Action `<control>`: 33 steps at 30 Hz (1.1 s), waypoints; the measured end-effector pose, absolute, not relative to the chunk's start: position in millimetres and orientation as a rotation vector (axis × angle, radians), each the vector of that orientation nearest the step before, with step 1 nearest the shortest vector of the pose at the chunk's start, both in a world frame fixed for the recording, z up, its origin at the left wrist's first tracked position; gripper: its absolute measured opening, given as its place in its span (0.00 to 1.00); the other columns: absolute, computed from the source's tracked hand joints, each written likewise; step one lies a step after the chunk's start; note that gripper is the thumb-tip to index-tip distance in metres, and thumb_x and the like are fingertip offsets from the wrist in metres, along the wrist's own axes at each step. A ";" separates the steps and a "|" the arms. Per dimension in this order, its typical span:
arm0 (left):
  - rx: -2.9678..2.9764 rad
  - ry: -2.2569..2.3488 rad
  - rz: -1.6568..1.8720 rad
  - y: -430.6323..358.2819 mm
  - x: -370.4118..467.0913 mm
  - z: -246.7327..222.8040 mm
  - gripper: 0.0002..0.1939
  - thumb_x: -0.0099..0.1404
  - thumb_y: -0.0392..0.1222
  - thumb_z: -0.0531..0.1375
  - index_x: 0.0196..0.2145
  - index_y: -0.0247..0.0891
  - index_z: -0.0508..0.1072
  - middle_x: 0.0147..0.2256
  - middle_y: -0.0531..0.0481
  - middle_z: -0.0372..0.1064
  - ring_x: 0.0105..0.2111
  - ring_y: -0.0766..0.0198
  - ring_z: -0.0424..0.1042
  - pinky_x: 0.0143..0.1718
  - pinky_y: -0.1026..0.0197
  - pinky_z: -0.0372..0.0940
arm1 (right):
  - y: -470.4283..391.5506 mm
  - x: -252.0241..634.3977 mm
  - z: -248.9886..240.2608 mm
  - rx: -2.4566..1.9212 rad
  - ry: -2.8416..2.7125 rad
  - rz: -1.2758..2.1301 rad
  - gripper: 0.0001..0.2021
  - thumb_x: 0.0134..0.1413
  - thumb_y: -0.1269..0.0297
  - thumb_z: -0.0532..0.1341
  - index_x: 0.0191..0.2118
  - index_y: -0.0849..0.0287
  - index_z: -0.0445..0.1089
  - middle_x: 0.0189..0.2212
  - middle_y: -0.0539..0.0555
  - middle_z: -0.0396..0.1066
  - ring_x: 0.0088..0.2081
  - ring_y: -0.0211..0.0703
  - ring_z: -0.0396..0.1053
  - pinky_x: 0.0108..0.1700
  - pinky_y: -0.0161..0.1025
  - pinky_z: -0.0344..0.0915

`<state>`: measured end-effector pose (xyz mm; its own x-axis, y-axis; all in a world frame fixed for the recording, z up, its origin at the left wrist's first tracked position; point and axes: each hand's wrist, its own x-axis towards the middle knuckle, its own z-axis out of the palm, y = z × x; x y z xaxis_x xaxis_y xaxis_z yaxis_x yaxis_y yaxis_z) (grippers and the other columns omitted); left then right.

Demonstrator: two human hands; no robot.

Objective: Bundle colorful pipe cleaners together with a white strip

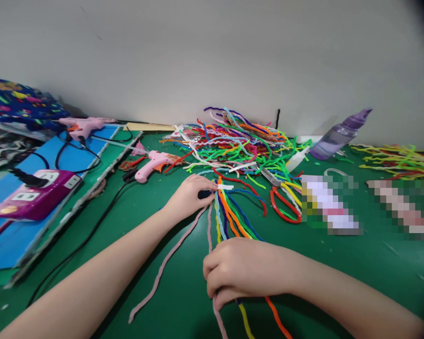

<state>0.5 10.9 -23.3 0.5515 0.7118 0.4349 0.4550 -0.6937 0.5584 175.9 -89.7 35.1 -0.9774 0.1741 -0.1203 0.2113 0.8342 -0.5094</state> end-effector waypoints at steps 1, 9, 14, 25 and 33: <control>2.407 0.954 0.925 10.8 0.4 -23.5 0.08 0.59 0.38 0.59 0.37 0.40 0.75 0.39 0.49 0.74 0.41 0.62 0.70 0.48 0.56 0.63 | -89.8 175.6 33.6 0.319 2.939 -0.842 0.15 0.60 0.55 0.53 0.36 0.58 0.73 0.33 0.49 0.71 0.33 0.36 0.68 0.34 0.33 0.58; 2.403 0.945 0.936 11.4 0.4 -24.4 0.08 0.59 0.38 0.59 0.37 0.40 0.75 0.39 0.49 0.75 0.41 0.62 0.71 0.48 0.55 0.63 | -94.8 171.3 29.8 0.390 2.957 -0.745 0.17 0.57 0.51 0.55 0.30 0.59 0.72 0.27 0.49 0.69 0.28 0.36 0.64 0.30 0.34 0.56; 2.400 0.944 0.934 11.0 0.6 -23.4 0.08 0.59 0.38 0.59 0.37 0.41 0.75 0.38 0.49 0.75 0.41 0.61 0.71 0.48 0.55 0.64 | -97.5 168.8 34.8 0.443 2.974 -0.558 0.14 0.55 0.54 0.58 0.27 0.60 0.70 0.26 0.48 0.69 0.26 0.37 0.64 0.28 0.37 0.55; 2.400 0.940 0.935 11.1 0.8 -23.6 0.08 0.59 0.38 0.59 0.37 0.40 0.75 0.39 0.49 0.74 0.41 0.61 0.71 0.48 0.55 0.64 | -100.1 170.4 39.3 0.206 3.011 -0.784 0.15 0.62 0.55 0.51 0.38 0.54 0.73 0.31 0.47 0.72 0.33 0.35 0.68 0.34 0.35 0.56; 2.406 0.930 0.933 11.6 0.2 -24.3 0.08 0.59 0.38 0.59 0.37 0.40 0.75 0.39 0.49 0.74 0.41 0.62 0.71 0.48 0.55 0.63 | -102.3 167.6 39.7 0.269 2.956 -0.725 0.18 0.54 0.47 0.56 0.29 0.57 0.72 0.25 0.47 0.70 0.28 0.36 0.65 0.27 0.35 0.53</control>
